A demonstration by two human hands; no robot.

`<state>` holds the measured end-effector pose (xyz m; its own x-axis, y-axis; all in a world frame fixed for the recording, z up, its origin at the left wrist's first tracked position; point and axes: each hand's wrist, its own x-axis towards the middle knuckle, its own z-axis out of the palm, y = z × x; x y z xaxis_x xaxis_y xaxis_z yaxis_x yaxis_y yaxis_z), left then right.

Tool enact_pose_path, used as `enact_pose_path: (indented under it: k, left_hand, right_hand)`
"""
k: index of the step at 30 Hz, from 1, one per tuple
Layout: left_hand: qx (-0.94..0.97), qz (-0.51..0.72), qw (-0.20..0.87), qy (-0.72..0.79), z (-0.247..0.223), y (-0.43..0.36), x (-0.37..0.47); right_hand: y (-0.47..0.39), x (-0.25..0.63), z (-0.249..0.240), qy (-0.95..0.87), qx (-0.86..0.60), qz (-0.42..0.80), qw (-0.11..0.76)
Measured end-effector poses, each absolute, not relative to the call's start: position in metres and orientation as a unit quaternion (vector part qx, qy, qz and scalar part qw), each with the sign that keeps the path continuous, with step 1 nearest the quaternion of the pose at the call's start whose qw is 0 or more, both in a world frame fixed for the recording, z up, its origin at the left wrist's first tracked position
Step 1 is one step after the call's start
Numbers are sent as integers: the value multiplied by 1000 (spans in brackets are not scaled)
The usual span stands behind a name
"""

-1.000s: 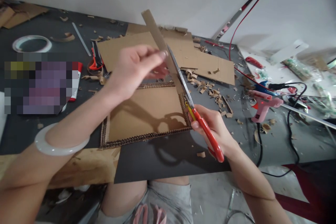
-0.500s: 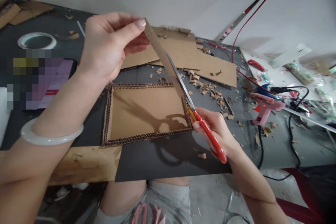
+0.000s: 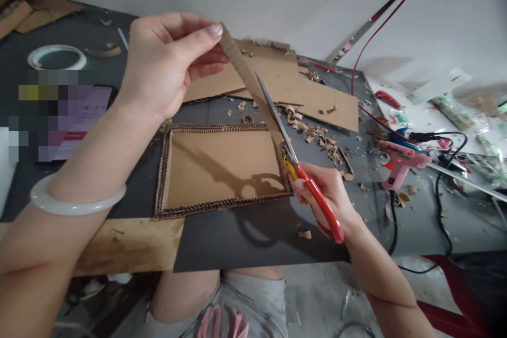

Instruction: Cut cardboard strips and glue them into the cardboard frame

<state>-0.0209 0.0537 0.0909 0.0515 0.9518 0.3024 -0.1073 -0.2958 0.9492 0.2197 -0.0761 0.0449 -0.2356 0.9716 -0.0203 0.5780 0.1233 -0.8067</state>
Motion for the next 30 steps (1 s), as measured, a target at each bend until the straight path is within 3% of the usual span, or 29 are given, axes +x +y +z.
enact_pose_path:
  k: [25, 30]
  left_hand:
    - [572, 571, 467, 359, 88, 56, -24]
    - [585, 569, 460, 350, 83, 60, -26]
  right_hand:
    - [-80, 216, 42, -726, -554, 292, 282]
    - [-76, 219, 43, -725, -568, 299, 251]
